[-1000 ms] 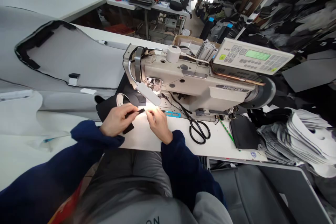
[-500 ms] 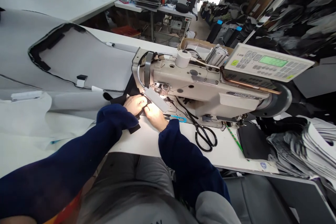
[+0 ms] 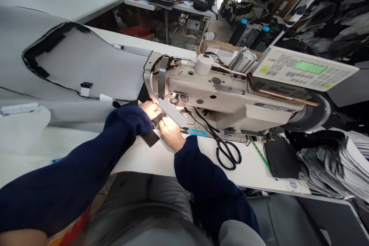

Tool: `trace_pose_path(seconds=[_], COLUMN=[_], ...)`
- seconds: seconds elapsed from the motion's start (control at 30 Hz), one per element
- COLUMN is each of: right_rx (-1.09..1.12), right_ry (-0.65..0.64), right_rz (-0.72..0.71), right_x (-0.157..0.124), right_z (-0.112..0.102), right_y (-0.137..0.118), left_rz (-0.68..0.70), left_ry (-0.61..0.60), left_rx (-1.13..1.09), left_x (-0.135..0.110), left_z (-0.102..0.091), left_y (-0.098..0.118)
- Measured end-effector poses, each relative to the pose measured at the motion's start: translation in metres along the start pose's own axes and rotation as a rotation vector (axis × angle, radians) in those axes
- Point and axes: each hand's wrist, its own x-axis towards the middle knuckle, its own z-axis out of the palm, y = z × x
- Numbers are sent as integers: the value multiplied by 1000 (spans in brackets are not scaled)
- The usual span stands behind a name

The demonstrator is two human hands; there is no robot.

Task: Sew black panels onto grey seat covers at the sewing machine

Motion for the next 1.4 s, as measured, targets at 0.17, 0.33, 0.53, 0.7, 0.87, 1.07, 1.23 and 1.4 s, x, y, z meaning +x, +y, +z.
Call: trace_pose_path(seconds=[0.17,0.33,0.53,0.7,0.87,1.07,1.23,1.4], right_rx=[29,40,150,362,411,309,222,99], right_ry=[-8,10,112,171,237,131,103,37], right_rz=[-4,-24,-21,107,163,-64,-97,-75], right_x=[-2,-2,-9,-16,-12,6,12,9], right_z=[-5,-7,-3,-7,-6,8,14,14], right_y=[-2,-1,1,11,21,23,27,25], left_rz=[-38,-54,175,159,180,192,183,226], left_ry=[-6,36,331,311,323,318,294,270], left_rx=[26,47,225,238,179,146,130,183], left_x=[8,-5,-54,-60,-55,-53,-51,-52], left_z=[-1,1,21,33,33,33,32,32], left_y=[-2,2,2,-7,-10,-15,-18,-21])
